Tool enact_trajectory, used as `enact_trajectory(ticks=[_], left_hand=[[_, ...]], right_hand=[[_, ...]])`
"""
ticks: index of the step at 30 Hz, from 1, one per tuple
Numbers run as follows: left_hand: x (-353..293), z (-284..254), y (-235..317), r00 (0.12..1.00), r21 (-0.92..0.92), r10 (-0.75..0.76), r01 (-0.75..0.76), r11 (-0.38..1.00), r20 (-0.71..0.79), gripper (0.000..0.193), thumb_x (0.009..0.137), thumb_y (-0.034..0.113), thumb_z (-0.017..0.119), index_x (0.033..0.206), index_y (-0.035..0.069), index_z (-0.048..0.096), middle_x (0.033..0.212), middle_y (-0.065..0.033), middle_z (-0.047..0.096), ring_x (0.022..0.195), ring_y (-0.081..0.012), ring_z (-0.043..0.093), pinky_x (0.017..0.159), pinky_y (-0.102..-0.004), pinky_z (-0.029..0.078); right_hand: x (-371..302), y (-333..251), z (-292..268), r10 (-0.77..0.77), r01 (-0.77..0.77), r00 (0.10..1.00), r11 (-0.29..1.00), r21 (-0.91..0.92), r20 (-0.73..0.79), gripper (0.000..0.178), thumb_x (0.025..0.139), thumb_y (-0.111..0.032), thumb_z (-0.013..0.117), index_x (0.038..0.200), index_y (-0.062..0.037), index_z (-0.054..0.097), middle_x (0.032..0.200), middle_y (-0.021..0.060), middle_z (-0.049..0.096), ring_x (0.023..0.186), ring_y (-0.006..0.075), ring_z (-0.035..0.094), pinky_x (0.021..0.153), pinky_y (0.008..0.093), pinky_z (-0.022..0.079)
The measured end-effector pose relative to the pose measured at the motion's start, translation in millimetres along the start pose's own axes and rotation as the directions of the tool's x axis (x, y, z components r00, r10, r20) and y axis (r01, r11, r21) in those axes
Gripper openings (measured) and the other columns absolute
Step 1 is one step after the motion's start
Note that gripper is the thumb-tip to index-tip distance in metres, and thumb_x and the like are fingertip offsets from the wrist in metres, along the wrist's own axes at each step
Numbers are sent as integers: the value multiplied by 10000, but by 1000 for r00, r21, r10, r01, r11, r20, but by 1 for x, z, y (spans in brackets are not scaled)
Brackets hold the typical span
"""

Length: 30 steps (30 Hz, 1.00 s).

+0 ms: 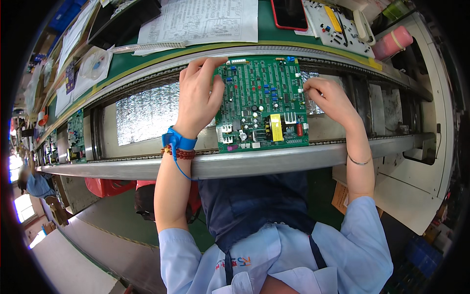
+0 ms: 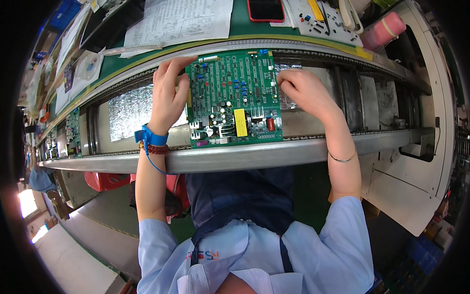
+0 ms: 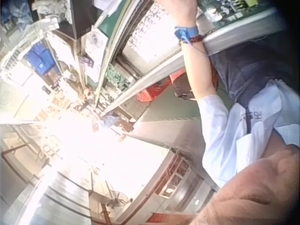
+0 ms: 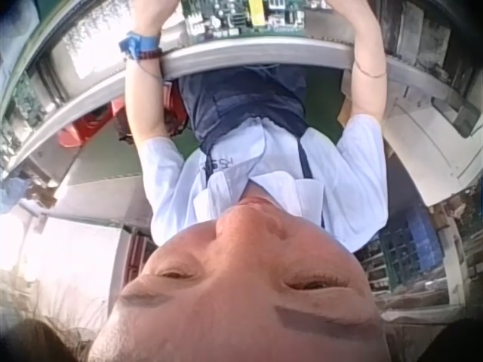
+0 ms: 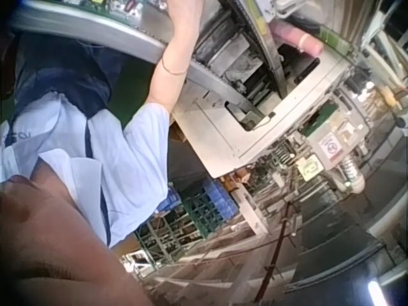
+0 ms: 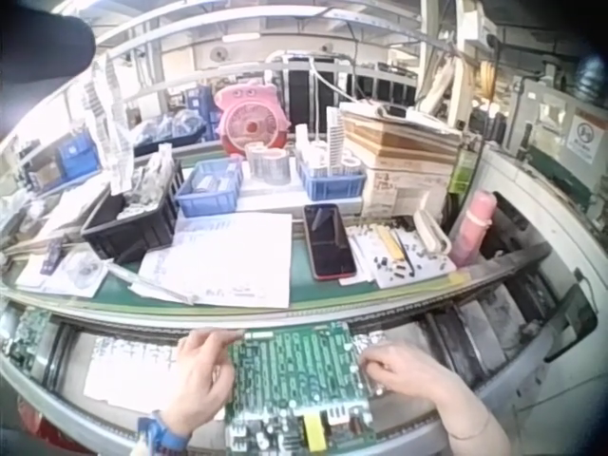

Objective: The person assembles electronic components onto printed circuit boards by hand, taking components from a bin and placing them onto PCBs moving on a conveyor belt.

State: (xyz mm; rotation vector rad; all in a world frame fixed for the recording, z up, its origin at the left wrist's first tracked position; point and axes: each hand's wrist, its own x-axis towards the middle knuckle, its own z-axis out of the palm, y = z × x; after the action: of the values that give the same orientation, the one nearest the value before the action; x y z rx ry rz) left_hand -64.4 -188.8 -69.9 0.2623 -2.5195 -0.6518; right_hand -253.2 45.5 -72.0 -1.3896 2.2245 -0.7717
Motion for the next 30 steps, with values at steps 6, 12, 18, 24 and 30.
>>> enact_trajectory(ticks=[6,12,18,24,30], left_hand=[[5,-1,3,990,-103,39,-25,994,135,366,880,132,407,1215,75,542,1132,-107,624,1208,-265,443,997,-416,290],[8,4,-1,978,-141,66,-38,989,198,389,902,182,347,1229,75,528,1196,-92,611,1279,-259,376,1041,-433,241],[7,2,1,979,-89,61,-44,995,196,375,899,174,359,1210,78,545,1145,-90,620,1246,-260,404,1032,-431,250],[8,-5,-4,997,-78,37,-31,996,73,317,881,105,391,1122,74,594,1104,-68,634,1118,-235,488,980,-397,290],[7,-8,-1,999,-108,17,-14,994,28,267,873,82,405,1042,67,611,993,-10,683,1009,-203,524,942,-362,314]], right_hand=[[1,-6,3,11,-11,1000,999,31,14,179,854,-104,477,902,20,596,814,178,614,767,337,594,680,401,457],[1,0,6,-26,26,1000,999,44,2,197,858,-115,465,911,13,605,826,176,626,788,348,594,704,424,467],[1,1,7,-28,28,1000,999,37,6,200,861,-114,465,913,20,604,842,183,626,809,353,593,718,430,467],[2,-1,6,-24,23,999,999,44,22,186,865,-104,471,920,28,588,828,181,613,802,332,593,716,401,462],[0,-3,4,-13,11,999,999,52,34,179,878,-98,473,943,36,572,803,170,606,773,288,601,704,366,461]])
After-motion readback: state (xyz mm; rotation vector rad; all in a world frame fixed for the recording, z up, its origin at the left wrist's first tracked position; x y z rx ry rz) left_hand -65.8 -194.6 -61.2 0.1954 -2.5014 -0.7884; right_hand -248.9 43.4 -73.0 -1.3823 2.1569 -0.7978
